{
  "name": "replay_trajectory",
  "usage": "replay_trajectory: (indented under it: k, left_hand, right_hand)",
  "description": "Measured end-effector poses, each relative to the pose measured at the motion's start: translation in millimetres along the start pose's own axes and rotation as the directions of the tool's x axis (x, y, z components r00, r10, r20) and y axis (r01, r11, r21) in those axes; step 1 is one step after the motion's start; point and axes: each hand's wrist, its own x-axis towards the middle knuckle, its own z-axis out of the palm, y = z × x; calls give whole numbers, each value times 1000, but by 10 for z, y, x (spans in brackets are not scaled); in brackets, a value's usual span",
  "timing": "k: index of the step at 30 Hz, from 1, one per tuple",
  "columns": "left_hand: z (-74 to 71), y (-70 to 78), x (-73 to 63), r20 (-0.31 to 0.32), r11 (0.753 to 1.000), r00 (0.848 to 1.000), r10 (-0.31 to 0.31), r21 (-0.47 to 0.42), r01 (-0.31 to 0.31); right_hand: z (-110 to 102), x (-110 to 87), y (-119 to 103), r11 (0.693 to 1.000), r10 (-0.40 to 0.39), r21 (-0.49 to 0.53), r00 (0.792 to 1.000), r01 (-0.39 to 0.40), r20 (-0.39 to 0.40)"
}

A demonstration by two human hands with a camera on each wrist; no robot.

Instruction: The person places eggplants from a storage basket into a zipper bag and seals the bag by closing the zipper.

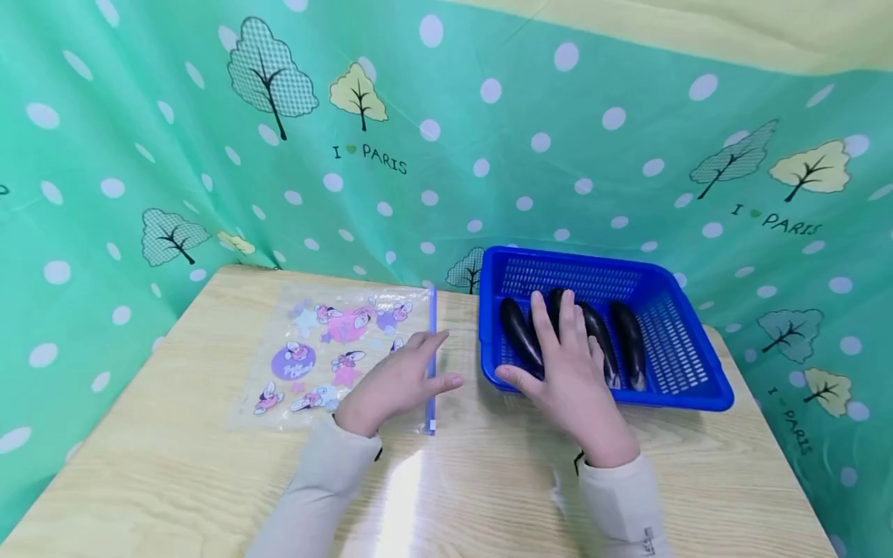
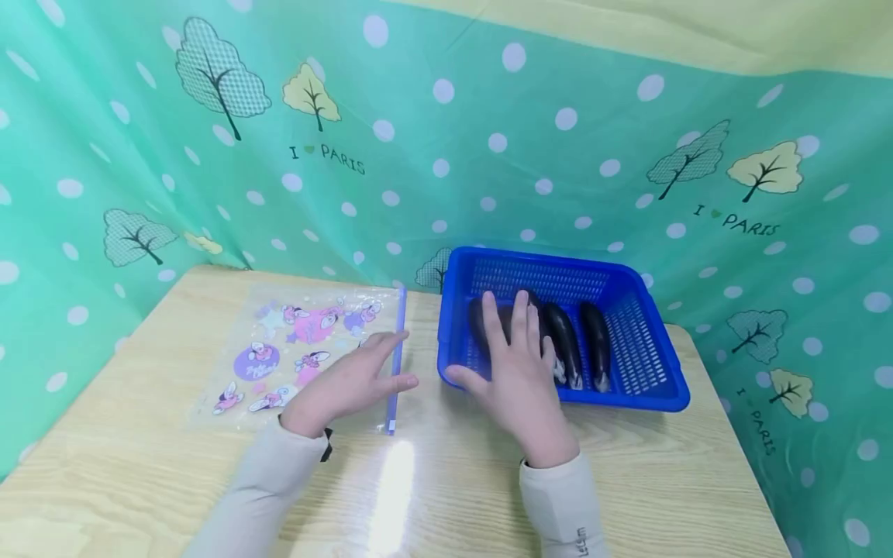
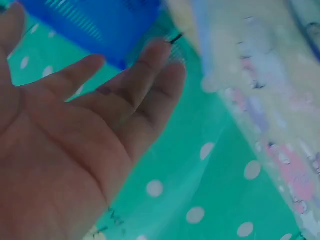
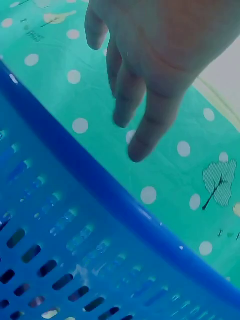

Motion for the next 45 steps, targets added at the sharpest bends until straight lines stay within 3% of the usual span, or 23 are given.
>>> replay_trajectory:
  k: [5,9,11,16,21,26,29,32,36,41,45]
  left_hand:
    - [226,-81,59,-31,983,992,-124,133,127]
    - [288,-120,30,-66,954,972,-226,189,235]
    - [279,-157,8,-67,947,966,-250,191,258]
    - [221,-267,-38,-39,968,978,-207,135,210]
    - [198,-304,-83,-38,982,988,-147,114,150]
    - [201,-277,-133,-56,977,982,-182,103,187]
    - [200,-260,-176,-72,975,978,-197,93,204]
    - [190,-250,-210,-82,976,978,-193,81,200]
    - [185,-241,-223,-83,980,980,-180,66,186]
    - [194,-238,-226,-84,982,981,-172,59,177]
    - [201,-247,-247,-87,982,981,-175,62,180]
  right_hand:
    - [-77,-3,71,994,44,98,998,-50,54]
    - [-113,-32,154,987,69,136,992,-83,106]
    - [-129,-43,202,986,82,135,989,-99,124]
    - [-159,-45,279,989,94,99,983,-110,160]
    - [-208,-59,245,998,38,41,972,-48,234]
    - [-384,-21,157,998,-62,-14,962,68,265]
    - [-522,51,110,992,-83,-63,953,106,292]
    - [-609,196,101,980,-108,-120,935,157,339]
    - [-612,464,154,969,-128,-135,887,207,444]
    - [-398,773,315,958,-115,-158,823,240,557]
    - [-121,912,415,942,-43,-239,793,235,608]
